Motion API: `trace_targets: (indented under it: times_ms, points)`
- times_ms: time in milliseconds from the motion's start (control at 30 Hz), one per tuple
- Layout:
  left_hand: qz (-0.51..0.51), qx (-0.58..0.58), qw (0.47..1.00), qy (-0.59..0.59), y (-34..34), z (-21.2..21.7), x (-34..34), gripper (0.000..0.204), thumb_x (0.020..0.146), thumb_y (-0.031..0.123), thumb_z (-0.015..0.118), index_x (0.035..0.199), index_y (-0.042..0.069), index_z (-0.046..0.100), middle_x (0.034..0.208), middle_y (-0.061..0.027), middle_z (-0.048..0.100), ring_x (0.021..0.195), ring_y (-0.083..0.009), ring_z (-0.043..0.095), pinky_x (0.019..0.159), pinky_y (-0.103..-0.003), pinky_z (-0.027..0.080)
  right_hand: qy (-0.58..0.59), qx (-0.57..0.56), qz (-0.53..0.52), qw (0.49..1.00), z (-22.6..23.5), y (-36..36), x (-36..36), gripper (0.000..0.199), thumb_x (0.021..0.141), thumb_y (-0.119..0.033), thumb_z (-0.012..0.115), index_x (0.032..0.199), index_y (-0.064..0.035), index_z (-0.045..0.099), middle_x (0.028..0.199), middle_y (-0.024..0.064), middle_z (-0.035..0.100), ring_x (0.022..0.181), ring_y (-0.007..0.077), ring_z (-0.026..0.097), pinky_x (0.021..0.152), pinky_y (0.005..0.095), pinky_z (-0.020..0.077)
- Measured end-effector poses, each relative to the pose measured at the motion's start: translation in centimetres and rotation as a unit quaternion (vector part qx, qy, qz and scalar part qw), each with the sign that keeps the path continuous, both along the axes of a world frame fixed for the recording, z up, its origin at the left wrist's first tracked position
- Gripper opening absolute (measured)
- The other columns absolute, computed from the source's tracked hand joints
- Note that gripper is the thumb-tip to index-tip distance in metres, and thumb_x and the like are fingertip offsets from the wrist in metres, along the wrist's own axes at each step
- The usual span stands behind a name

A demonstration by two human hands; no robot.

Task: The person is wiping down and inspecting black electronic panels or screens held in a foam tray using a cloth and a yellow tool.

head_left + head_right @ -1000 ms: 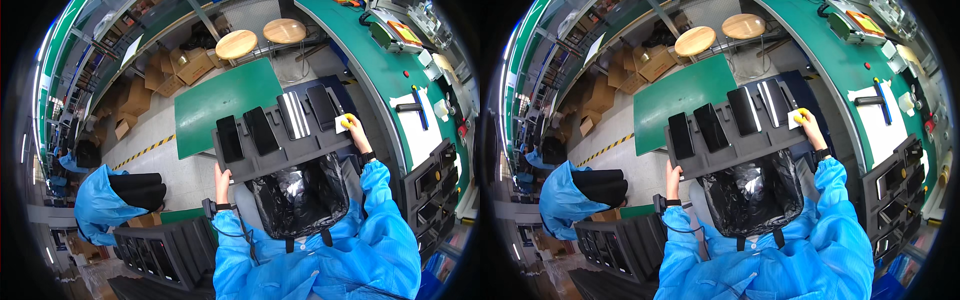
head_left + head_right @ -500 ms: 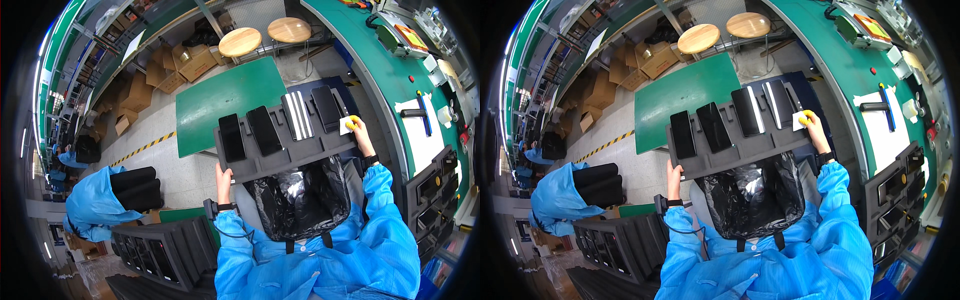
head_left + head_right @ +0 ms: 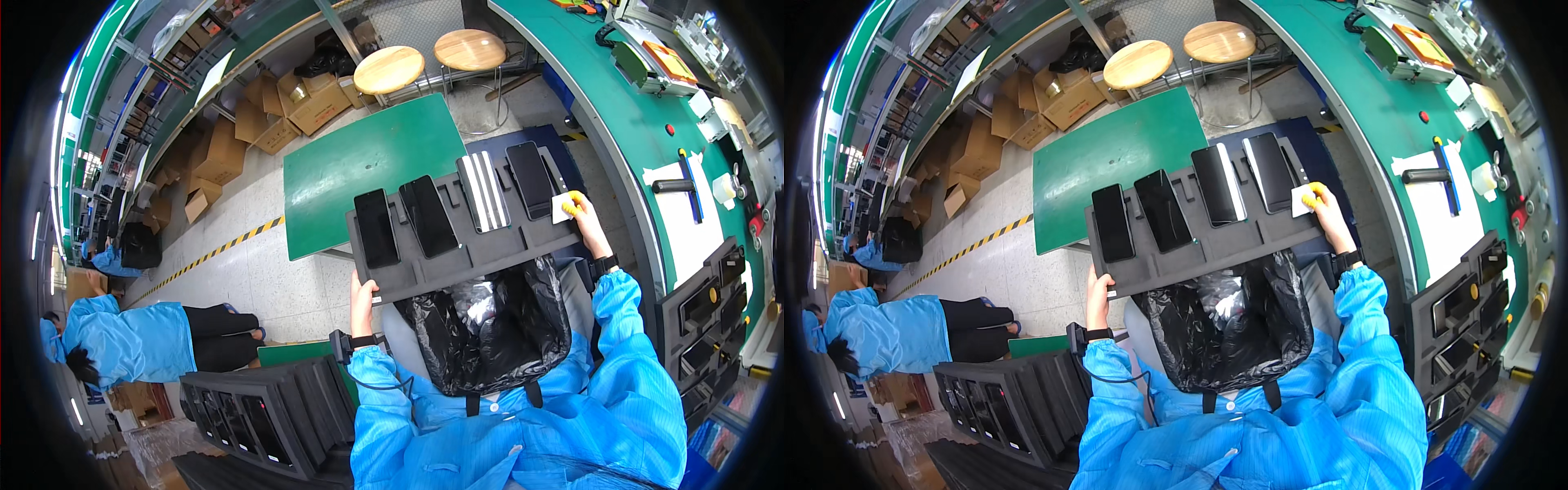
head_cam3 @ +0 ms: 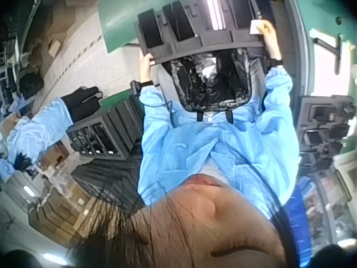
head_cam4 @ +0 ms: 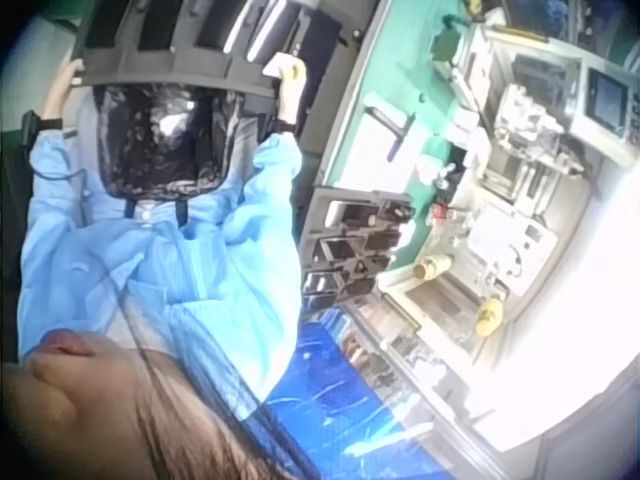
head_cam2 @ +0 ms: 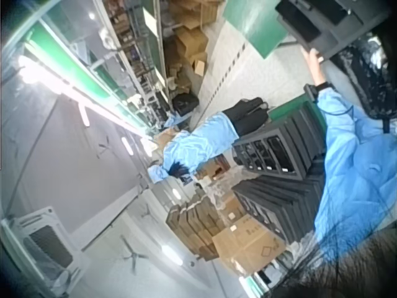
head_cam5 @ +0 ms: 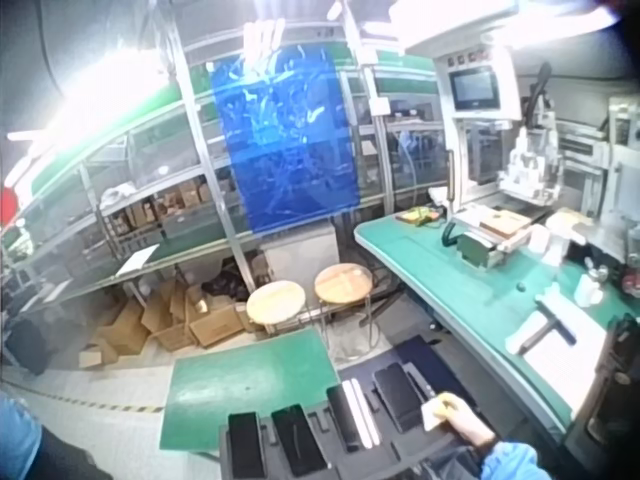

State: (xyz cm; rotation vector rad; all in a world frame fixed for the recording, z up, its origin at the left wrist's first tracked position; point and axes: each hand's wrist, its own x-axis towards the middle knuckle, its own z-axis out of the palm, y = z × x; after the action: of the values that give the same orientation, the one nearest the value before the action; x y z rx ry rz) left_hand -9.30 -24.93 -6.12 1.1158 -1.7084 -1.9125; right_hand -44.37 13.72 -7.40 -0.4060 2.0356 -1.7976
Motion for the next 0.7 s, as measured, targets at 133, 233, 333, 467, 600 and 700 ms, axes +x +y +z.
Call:
trace_targets:
  times_ms: [133,233,333,467,600,700]
  points:
    - [0.014,-0.011,1.000,-0.016,0.0,0.2,0.6,0.051,0.068,-0.001,0.046,0.119,-0.001,0.049,0.091,-0.0035,0.055,0.075,-0.0118,0.050,0.066,-0.024,0.044,0.012,0.001,0.006,1.000,-0.1,-0.2,0.9,0.021,0.085,-0.011,0.060,0.104,-0.0027,0.057,0.092,-0.0004,0.057,0.087,0.0089,0.051,0.078,0.0230,0.0404]
    - [0.009,-0.026,0.999,-0.024,0.0,0.5,0.4,0.053,0.068,-0.001,0.046,0.120,-0.001,0.048,0.090,-0.0032,0.055,0.072,-0.0108,0.049,0.064,-0.023,0.043,0.010,-0.009,-0.004,1.000,0.7,-0.7,1.2,0.020,0.085,-0.011,0.060,0.103,-0.0025,0.057,0.090,-0.0006,0.056,0.084,0.0086,0.051,0.077,0.0226,0.0403]
    - [0.008,-0.027,0.999,-0.030,0.2,1.0,0.0,0.054,0.067,-0.001,0.047,0.121,-0.001,0.048,0.091,-0.0033,0.055,0.074,-0.0112,0.050,0.065,-0.023,0.044,0.021,-0.009,0.002,1.000,0.6,-0.5,0.8,0.020,0.085,-0.011,0.060,0.103,-0.0024,0.057,0.088,-0.0005,0.056,0.083,0.0082,0.051,0.076,0.0221,0.0403]
    - [0.028,-0.006,0.999,-0.023,-0.1,0.6,0.5,0.060,0.066,-0.001,0.048,0.126,-0.003,0.045,0.095,-0.0043,0.056,0.077,-0.0121,0.051,0.068,-0.023,0.044,-0.003,0.010,0.010,1.000,0.2,-0.9,0.6,0.024,0.086,-0.012,0.061,0.108,-0.0033,0.055,0.094,-0.0009,0.056,0.091,0.0093,0.051,0.082,0.0221,0.0390]
    - [0.029,0.002,0.999,-0.036,-0.8,-0.2,0.8,0.063,0.066,-0.001,0.048,0.129,-0.004,0.042,0.099,-0.0057,0.056,0.079,-0.0128,0.051,0.069,-0.024,0.044,-0.009,0.030,0.012,0.999,0.0,-0.8,0.3,0.022,0.086,-0.014,0.061,0.106,-0.0036,0.057,0.098,0.0013,0.058,0.091,0.0109,0.052,0.083,0.0240,0.0402]
    - [-0.010,0.002,0.999,-0.036,-1.1,-0.3,0.9,0.065,0.066,0.000,0.048,0.130,-0.005,0.040,0.102,-0.0074,0.056,0.082,-0.0133,0.052,0.071,-0.024,0.045,0.344,0.133,-0.108,0.923,-0.5,-1.2,0.0,0.017,0.086,-0.015,0.061,0.096,-0.0023,0.060,0.092,0.0061,0.061,0.091,0.0128,0.057,0.081,0.0255,0.0438]
